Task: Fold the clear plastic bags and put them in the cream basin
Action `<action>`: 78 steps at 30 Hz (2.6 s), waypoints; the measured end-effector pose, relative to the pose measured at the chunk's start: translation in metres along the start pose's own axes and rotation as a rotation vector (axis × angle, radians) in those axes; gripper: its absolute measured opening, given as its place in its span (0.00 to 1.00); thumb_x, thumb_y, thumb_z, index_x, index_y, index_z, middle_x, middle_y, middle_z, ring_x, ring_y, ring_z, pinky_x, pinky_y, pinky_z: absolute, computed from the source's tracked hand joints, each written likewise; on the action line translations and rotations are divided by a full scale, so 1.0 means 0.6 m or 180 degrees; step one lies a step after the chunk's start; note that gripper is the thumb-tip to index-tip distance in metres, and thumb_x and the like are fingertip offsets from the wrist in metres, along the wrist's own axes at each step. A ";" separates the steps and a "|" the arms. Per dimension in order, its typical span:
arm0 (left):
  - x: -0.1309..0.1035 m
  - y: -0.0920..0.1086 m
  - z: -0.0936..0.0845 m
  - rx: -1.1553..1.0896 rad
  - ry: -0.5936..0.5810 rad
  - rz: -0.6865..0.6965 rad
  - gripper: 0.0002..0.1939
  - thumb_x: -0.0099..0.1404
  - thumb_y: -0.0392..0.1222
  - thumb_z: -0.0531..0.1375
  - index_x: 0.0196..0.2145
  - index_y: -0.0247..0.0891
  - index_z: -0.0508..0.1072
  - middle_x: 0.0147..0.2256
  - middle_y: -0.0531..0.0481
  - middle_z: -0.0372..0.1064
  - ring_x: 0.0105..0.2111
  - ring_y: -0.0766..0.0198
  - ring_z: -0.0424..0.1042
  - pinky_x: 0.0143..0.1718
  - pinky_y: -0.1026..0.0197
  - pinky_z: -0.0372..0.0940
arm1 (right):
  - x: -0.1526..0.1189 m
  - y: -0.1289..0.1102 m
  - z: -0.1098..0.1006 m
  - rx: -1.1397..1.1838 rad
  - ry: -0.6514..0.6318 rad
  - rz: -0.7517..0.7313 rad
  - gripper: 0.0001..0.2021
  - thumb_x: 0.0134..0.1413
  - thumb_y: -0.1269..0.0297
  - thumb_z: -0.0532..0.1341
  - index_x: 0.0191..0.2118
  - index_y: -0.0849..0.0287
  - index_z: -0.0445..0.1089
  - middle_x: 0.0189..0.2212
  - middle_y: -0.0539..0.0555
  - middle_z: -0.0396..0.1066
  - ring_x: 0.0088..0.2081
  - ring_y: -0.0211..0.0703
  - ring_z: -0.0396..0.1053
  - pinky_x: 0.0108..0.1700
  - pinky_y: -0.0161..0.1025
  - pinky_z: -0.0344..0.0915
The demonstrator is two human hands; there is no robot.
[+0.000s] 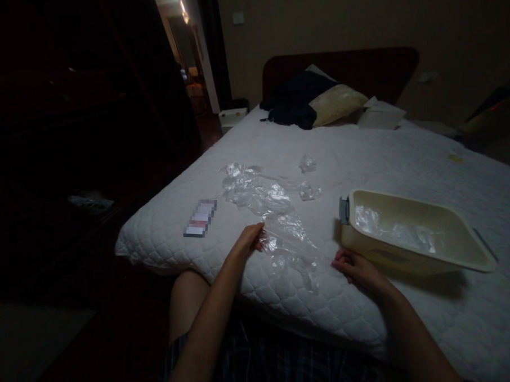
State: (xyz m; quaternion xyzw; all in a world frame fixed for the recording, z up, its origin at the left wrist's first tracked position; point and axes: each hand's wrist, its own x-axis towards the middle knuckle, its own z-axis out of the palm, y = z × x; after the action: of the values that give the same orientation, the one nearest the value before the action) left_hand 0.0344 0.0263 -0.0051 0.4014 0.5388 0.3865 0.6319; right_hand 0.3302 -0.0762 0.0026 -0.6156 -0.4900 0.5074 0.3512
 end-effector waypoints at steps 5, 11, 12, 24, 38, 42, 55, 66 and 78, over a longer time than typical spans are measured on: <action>-0.014 0.016 -0.027 0.0239 0.0014 -0.0561 0.21 0.52 0.58 0.55 0.25 0.35 0.65 0.18 0.48 0.67 0.12 0.67 0.64 0.13 0.66 0.57 | 0.004 0.008 0.002 -0.0014 0.0030 -0.0057 0.18 0.36 0.51 0.64 0.28 0.59 0.62 0.20 0.45 0.58 0.19 0.30 0.55 0.16 0.29 0.52; -0.033 0.006 -0.037 0.0322 0.0553 0.0129 0.18 0.52 0.56 0.56 0.24 0.36 0.65 0.17 0.51 0.64 0.15 0.67 0.64 0.16 0.67 0.57 | 0.004 0.012 0.005 0.0047 0.0106 -0.0089 0.17 0.38 0.50 0.63 0.30 0.59 0.62 0.18 0.44 0.57 0.17 0.30 0.53 0.17 0.30 0.51; -0.039 0.001 -0.037 0.0363 0.0652 0.0353 0.17 0.51 0.54 0.57 0.25 0.36 0.66 0.18 0.52 0.64 0.16 0.68 0.64 0.17 0.67 0.57 | 0.003 0.010 0.007 0.0037 0.0176 -0.0114 0.17 0.39 0.50 0.62 0.29 0.59 0.62 0.17 0.44 0.57 0.17 0.30 0.53 0.17 0.30 0.51; -0.149 -0.038 0.022 0.2694 0.0114 0.2861 0.11 0.59 0.38 0.53 0.39 0.39 0.69 0.40 0.42 0.66 0.43 0.56 0.64 0.46 0.54 0.59 | -0.047 -0.034 0.109 -0.1347 0.0033 -0.1070 0.12 0.48 0.53 0.57 0.28 0.58 0.68 0.24 0.51 0.67 0.26 0.40 0.64 0.29 0.36 0.59; -0.118 -0.055 0.021 0.3913 -0.0155 0.3208 0.17 0.63 0.41 0.48 0.48 0.35 0.64 0.49 0.41 0.63 0.54 0.55 0.57 0.55 0.44 0.49 | -0.035 -0.038 0.116 -0.2457 0.0750 -0.2027 0.11 0.53 0.59 0.55 0.38 0.59 0.67 0.38 0.58 0.66 0.41 0.47 0.64 0.44 0.44 0.60; -0.116 -0.057 0.027 0.3934 -0.0102 0.3119 0.17 0.63 0.41 0.48 0.48 0.34 0.64 0.49 0.40 0.63 0.54 0.55 0.57 0.56 0.45 0.49 | -0.049 -0.034 0.127 -0.2667 0.0813 -0.1807 0.13 0.51 0.55 0.56 0.35 0.60 0.67 0.32 0.57 0.67 0.36 0.47 0.64 0.40 0.43 0.62; -0.114 -0.061 0.031 0.3958 -0.0122 0.3064 0.16 0.63 0.42 0.49 0.47 0.36 0.65 0.51 0.40 0.61 0.55 0.55 0.55 0.56 0.45 0.49 | -0.026 -0.030 0.138 -0.0525 0.0592 -0.0859 0.12 0.45 0.55 0.60 0.29 0.60 0.66 0.28 0.54 0.68 0.30 0.42 0.67 0.34 0.39 0.64; -0.117 -0.060 0.038 0.4028 -0.0133 0.3027 0.17 0.64 0.42 0.48 0.48 0.35 0.64 0.51 0.40 0.60 0.55 0.55 0.55 0.56 0.45 0.48 | -0.042 -0.048 0.124 0.0344 0.0350 -0.0272 0.17 0.40 0.50 0.62 0.24 0.57 0.58 0.15 0.46 0.63 0.18 0.36 0.62 0.21 0.33 0.58; -0.112 -0.061 0.025 0.2689 -0.0246 0.2872 0.17 0.63 0.41 0.50 0.49 0.37 0.62 0.53 0.42 0.58 0.54 0.59 0.56 0.54 0.50 0.55 | -0.038 -0.006 0.091 -0.0501 0.0681 -0.0264 0.16 0.39 0.50 0.61 0.26 0.58 0.61 0.14 0.44 0.58 0.16 0.33 0.55 0.18 0.31 0.49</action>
State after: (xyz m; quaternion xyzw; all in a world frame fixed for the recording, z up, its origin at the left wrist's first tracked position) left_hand 0.0432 -0.0511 -0.0126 0.8189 0.3992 0.3540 0.2117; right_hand 0.2762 -0.1008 -0.0009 -0.6711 -0.5130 0.3839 0.3728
